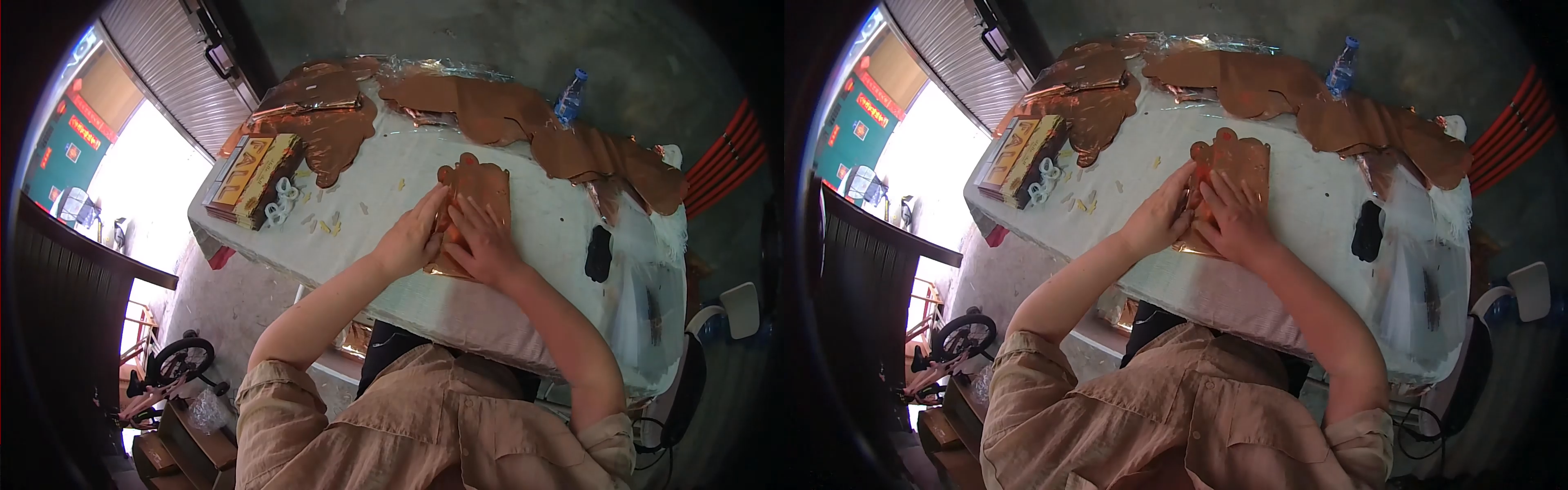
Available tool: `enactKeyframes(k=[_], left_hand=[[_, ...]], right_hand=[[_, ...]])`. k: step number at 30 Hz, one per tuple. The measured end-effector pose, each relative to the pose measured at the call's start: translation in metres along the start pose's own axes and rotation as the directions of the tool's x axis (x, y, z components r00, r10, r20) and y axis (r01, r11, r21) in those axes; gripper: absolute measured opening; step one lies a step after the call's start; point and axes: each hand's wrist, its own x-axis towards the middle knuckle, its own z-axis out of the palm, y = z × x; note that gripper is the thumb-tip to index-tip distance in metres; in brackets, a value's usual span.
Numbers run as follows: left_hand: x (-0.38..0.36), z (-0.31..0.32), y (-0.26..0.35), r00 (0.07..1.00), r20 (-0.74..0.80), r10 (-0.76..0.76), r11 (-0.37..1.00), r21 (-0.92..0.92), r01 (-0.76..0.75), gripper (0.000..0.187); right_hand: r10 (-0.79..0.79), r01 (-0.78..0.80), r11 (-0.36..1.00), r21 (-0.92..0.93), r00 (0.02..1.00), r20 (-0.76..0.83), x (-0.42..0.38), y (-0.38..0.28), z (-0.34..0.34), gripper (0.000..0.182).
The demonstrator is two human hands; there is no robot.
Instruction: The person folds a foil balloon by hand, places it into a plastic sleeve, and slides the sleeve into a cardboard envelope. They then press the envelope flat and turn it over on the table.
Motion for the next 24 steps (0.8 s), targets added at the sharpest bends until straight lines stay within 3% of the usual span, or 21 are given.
enactKeyframes(k=[4, 6, 7, 9, 16, 18, 24], left_hand=[[-0.002, -0.005, -0.005, 0.991, -0.13, -0.006, 0.999, -0.05, 0.0, 0.059], [-0.006, -0.017, -0.011, 0.983, -0.112, -0.147, 0.988, -0.059, 0.141, 0.037], [-0.008, -0.021, -0.015, 0.982, -0.114, -0.151, 0.988, -0.06, 0.145, 0.037], [-0.012, -0.026, -0.021, 1.0, 0.0, -0.013, 0.994, 0.111, 0.013, 0.021], [-0.007, -0.025, -0.016, 0.988, 0.093, 0.12, 0.982, 0.138, -0.132, 0.02], [-0.004, -0.027, -0.014, 0.965, 0.101, 0.242, 0.945, 0.201, -0.258, 0.023], [0.001, -0.03, -0.017, 0.932, 0.223, 0.287, 0.931, 0.165, -0.326, 0.027]], right_hand=[[0.041, -0.04, 0.999, 0.02, 0.996, -0.082, 0.002, -0.001, 0.01, 0.071], [0.038, -0.037, 0.999, 0.013, 0.997, -0.072, 0.001, 0.0, 0.01, 0.071], [0.037, -0.037, 0.999, 0.008, 0.997, -0.066, 0.001, 0.0, 0.01, 0.072], [0.036, -0.035, 0.999, 0.009, 0.997, -0.062, 0.001, 0.0, 0.009, 0.072], [0.017, -0.012, 0.999, 0.053, 0.995, -0.096, 0.001, 0.001, 0.01, 0.075], [0.004, 0.001, 0.999, 0.041, 0.993, -0.118, 0.001, 0.001, 0.01, 0.075], [-0.013, 0.02, 0.999, 0.041, 0.987, -0.158, 0.001, 0.002, 0.011, 0.076]])
